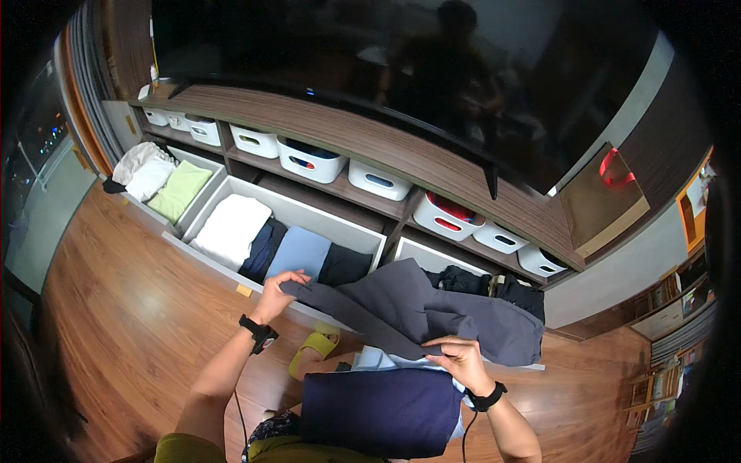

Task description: The person folds several pieces of clothing by hand and organizes them into different dresser drawers.

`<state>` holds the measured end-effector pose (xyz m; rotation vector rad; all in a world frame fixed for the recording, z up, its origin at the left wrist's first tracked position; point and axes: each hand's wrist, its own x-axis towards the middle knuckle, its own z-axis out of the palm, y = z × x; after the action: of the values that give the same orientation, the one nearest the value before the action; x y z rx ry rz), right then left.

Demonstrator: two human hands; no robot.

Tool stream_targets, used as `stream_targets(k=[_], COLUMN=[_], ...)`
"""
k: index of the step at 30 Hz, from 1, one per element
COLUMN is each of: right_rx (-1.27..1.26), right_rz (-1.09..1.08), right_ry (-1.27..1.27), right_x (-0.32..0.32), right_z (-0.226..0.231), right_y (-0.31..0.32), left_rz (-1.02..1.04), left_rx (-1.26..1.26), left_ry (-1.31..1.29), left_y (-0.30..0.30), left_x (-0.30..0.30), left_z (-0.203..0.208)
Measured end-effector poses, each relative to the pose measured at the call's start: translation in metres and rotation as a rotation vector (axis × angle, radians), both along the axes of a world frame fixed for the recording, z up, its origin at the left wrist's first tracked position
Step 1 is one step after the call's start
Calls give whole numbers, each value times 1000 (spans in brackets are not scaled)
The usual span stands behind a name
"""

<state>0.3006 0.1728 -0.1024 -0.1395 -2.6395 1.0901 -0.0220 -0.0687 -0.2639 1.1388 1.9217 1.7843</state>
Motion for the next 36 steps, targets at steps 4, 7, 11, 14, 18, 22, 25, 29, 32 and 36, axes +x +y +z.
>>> stream_targets(k=[4,7,11,14,18,22,25,29,32,36], right_rx=[-77,-279,-80,281,-126,-208,-351,-348,-389,-479], right_rz=[-145,-347,-462,-312,-247,-260,-351,-344,-386,-430], right_ry=[-27,-45,-67,163,176,167,322,384,444,516], right_x=[22,39,44,14,-17,14,56,64,70,84], right_z=[-8,3,37,94,102,91,85,73,75,74], right_y=[15,24,8,-40,-84,-83,-84,-95,-103,-110], left_rz=[11,42,-112,-371,-714,-584,-242,-340,-347,-169], left_rx=[146,140,62,155,100,179,145,-23,157,173], left_ry=[-197,63,373,463,362,504,509,1,-146,389], left_y=[5,11,31,52,57,16,-7,-47,-41,-19], left_x=[3,12,46,78,142,149,141,180,210,211], left_z=[52,132,243,276,295,285,230,167,158,160])
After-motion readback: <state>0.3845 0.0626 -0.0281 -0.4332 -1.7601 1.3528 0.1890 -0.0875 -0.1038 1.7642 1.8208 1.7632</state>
